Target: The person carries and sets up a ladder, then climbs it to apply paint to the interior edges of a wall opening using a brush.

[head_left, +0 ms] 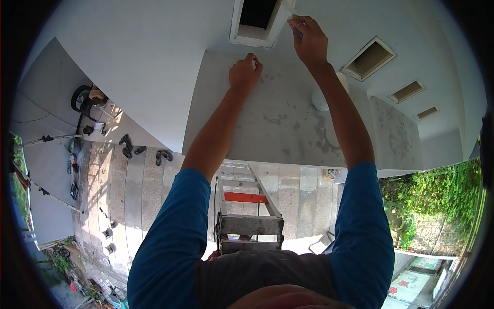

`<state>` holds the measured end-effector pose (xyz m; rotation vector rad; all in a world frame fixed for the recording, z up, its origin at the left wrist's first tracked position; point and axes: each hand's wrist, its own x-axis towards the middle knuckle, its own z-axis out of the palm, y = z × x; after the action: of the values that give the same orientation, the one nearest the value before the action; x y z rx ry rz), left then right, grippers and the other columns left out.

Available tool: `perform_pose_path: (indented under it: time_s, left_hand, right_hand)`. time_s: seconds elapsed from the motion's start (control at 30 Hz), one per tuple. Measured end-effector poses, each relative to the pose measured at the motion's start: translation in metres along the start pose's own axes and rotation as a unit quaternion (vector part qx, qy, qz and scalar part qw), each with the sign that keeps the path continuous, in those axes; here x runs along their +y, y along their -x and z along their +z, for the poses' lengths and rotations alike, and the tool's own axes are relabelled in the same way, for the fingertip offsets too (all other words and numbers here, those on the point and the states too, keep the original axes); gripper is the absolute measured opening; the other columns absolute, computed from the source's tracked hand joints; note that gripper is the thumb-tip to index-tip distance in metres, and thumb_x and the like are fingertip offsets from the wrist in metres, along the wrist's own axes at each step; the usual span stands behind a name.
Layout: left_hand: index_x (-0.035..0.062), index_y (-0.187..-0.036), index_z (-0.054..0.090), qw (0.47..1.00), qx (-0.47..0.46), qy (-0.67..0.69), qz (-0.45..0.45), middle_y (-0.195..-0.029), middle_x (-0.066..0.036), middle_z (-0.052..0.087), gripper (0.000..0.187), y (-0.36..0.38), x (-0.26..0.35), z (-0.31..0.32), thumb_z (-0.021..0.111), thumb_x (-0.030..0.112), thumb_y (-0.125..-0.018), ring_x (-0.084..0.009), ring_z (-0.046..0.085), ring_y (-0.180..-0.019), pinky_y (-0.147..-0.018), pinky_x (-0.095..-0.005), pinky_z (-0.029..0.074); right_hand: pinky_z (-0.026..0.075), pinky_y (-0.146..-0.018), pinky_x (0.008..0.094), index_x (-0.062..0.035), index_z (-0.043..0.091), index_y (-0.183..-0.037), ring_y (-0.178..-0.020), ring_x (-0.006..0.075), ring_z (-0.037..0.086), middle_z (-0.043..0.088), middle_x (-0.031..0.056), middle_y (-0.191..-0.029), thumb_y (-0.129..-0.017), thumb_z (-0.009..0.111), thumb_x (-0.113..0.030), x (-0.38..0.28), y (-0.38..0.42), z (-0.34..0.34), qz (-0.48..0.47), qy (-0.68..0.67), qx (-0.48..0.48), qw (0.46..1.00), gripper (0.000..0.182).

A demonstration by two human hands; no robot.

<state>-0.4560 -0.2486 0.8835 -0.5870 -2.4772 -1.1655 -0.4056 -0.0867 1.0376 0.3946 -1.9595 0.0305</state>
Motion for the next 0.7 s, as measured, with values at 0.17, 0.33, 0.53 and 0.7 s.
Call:
perform_pose_path:
  time_s: [0.17,0.33,0.53,0.7]
  left_hand:
    - [0.0141,-0.101,0.066,1.0,0.012,-0.015,0.002,-0.075,-0.013,0.071,0.019,-0.002,-0.001,0.001,0.066,0.029,-0.089,-0.0341,0.071,-0.071,-0.066,-0.0466,0.057]
    - [0.0157,-0.102,0.067,1.0,-0.009,0.004,-0.018,-0.073,-0.01,0.07,0.018,-0.002,-0.002,0.001,0.066,0.028,-0.089,-0.0321,0.071,-0.072,-0.068,-0.0459,0.056]
    - [0.0145,-0.1,0.066,1.0,0.004,0.006,0.005,-0.071,-0.012,0.07,0.018,-0.001,-0.004,0.002,0.066,0.028,-0.088,-0.0334,0.07,-0.068,-0.063,-0.0462,0.057]
    - [0.0142,-0.1,0.066,1.0,0.004,0.006,0.003,-0.071,-0.012,0.069,0.017,0.0,0.0,-0.001,0.066,0.027,-0.088,-0.0327,0.07,-0.069,-0.064,-0.046,0.057]
  right_hand:
    - [0.058,-0.076,0.0334,-0.0112,0.073,-0.097,-0.085,0.0245,0.071,0.071,0.0029,-0.098,-0.088,0.072,-0.01,-0.003,-0.007,-0.006,0.133,-0.121,-0.105,0.978,0.009]
    - [0.058,-0.074,0.0318,-0.0065,0.072,-0.099,-0.08,0.0214,0.072,0.072,0.0061,-0.096,-0.091,0.072,-0.01,0.028,-0.072,-0.031,0.077,-0.115,-0.001,0.99,0.009]
    - [0.058,-0.072,0.0308,-0.0072,0.072,-0.099,-0.08,0.0203,0.072,0.072,0.0055,-0.095,-0.091,0.072,-0.01,0.022,-0.052,-0.029,-0.061,-0.02,0.082,0.995,0.009]
    - [0.058,-0.068,0.0315,-0.0088,0.073,-0.093,-0.074,0.0225,0.07,0.07,0.0053,-0.092,-0.089,0.074,-0.013,0.009,-0.018,-0.013,0.001,-0.044,-0.016,0.999,0.006]
